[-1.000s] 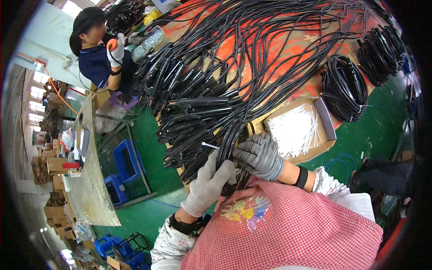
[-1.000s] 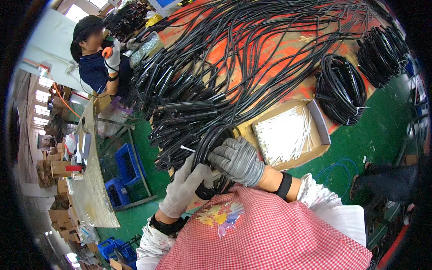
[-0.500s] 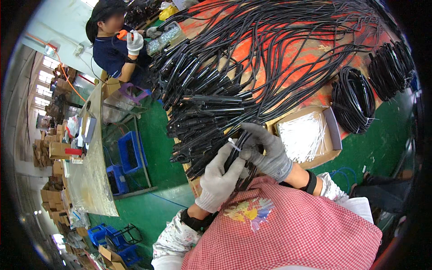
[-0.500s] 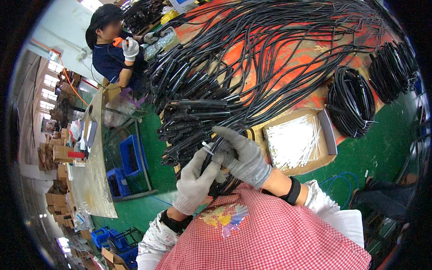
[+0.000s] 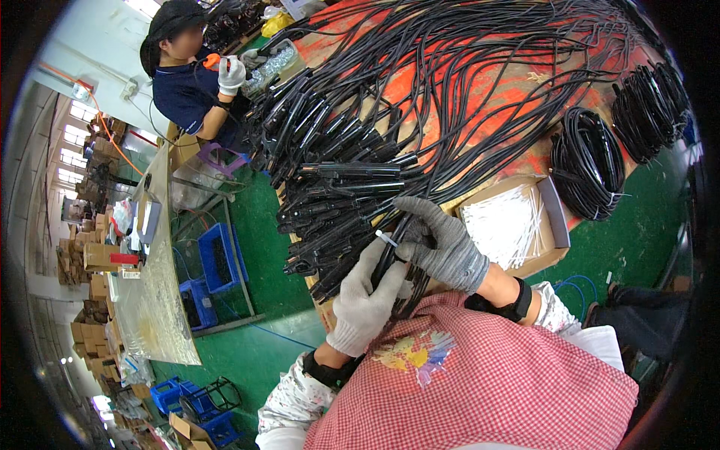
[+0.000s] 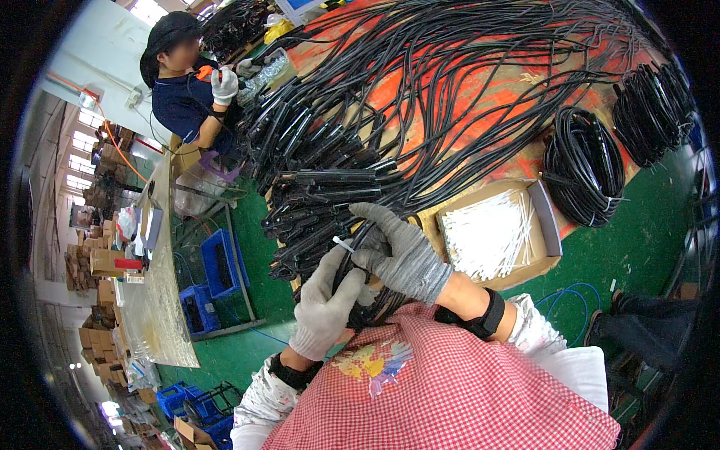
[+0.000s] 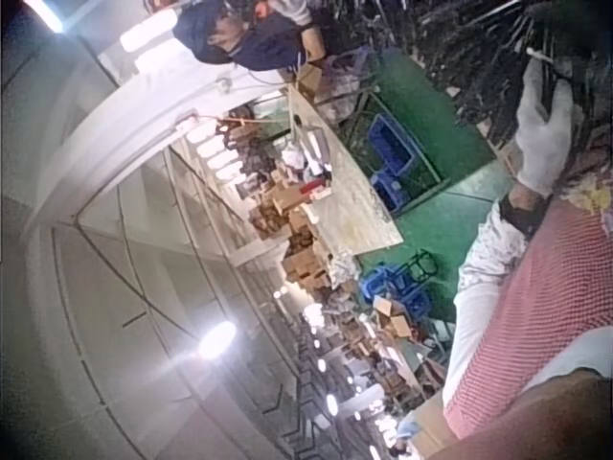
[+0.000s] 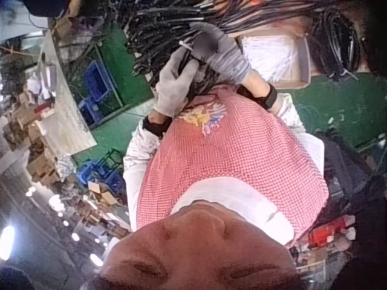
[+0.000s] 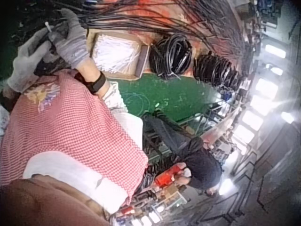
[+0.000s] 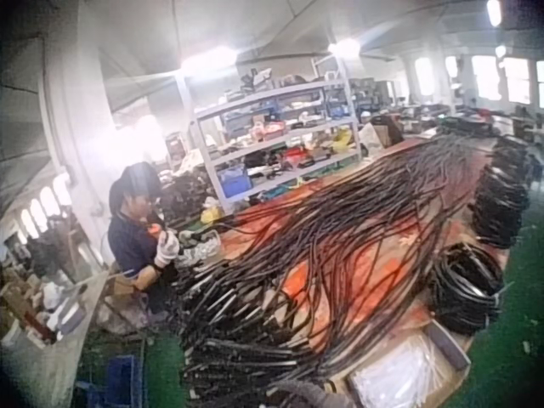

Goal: Coiling long black cables and securing them with plastic ties.

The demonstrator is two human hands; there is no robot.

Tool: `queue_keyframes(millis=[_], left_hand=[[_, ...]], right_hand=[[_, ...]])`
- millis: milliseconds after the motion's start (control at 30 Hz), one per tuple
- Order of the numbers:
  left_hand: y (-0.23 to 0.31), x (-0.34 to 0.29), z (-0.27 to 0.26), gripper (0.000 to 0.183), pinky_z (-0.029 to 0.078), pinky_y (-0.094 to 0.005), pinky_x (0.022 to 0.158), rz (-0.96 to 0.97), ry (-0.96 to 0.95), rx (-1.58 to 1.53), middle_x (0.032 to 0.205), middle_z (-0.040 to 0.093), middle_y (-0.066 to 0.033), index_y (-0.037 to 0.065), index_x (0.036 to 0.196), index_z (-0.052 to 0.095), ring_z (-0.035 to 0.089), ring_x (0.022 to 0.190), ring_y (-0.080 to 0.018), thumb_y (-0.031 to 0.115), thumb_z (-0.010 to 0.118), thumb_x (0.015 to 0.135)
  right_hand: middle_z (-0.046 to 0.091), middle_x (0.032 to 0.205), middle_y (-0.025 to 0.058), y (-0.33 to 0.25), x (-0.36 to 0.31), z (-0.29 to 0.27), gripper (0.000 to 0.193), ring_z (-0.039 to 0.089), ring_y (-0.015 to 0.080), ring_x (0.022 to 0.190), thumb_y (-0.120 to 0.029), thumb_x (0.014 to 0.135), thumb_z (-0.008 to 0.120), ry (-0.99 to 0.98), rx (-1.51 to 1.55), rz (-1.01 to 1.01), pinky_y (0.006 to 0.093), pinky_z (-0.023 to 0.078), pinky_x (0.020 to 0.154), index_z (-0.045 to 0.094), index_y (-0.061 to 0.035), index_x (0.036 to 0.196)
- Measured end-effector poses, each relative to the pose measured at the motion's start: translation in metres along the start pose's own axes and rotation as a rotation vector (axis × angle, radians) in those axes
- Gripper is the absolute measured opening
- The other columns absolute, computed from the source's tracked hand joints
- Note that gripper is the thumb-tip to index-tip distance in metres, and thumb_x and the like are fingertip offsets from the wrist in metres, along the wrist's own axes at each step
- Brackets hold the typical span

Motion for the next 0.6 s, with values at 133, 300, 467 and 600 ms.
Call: queue_keyframes(millis=[133,300,467,600], left_hand=[[0.0063,-0.0011,-0.0007,0.048,0.049,-0.0207,0.064,0.107,0.023,0.031,0.096,0.060,-0.0063,-0.001,0.131,0.039,0.059,0.072,-0.0084,0.011,0.055,0.087],[-0.0008,-0.0023,0.0028,0.049,0.049,-0.0204,0.064,0.055,-0.008,0.022,0.097,0.060,-0.0066,0.000,0.132,0.038,0.059,0.070,-0.0075,0.010,0.055,0.087],[0.0004,-0.0022,-0.0006,0.050,0.049,-0.0207,0.063,0.042,0.018,0.020,0.096,0.059,-0.0065,-0.001,0.131,0.037,0.059,0.069,-0.0080,0.010,0.056,0.086],[0.0005,-0.0013,-0.0003,0.050,0.049,-0.0209,0.062,0.031,0.021,0.026,0.094,0.059,-0.0066,-0.001,0.132,0.037,0.059,0.069,-0.0089,0.010,0.056,0.086]], right_hand=[[0.051,0.079,-0.0027,0.0008,0.0016,-0.0011,0.055,0.050,0.0060,0.073,-0.010,0.079,0.068,0.027,0.052,0.012,0.0213,0.045,0.066,0.042,-0.0048,0.127],[0.053,0.075,-0.0013,0.0008,0.0024,-0.0050,0.052,0.051,0.0060,0.066,-0.012,0.080,0.067,0.069,0.074,0.005,0.0210,0.044,0.059,0.043,-0.0038,0.125],[0.054,0.083,-0.0014,0.0047,-0.0008,-0.0014,0.049,0.052,0.0062,0.077,-0.011,0.080,0.067,-0.002,0.042,0.011,0.0215,0.046,0.068,0.046,-0.0046,0.123],[0.055,0.087,-0.0012,-0.0021,-0.0052,-0.0038,0.050,0.052,0.0069,0.081,-0.010,0.078,0.068,-0.005,0.068,-0.107,0.0218,0.046,0.071,0.046,-0.0051,0.123]])
Point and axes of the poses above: each hand's wrist, its own x-axis towards the middle knuckle, its own z-axis out of the palm, y = z × x, the point moved 9 cm from there along x, towards the middle knuckle
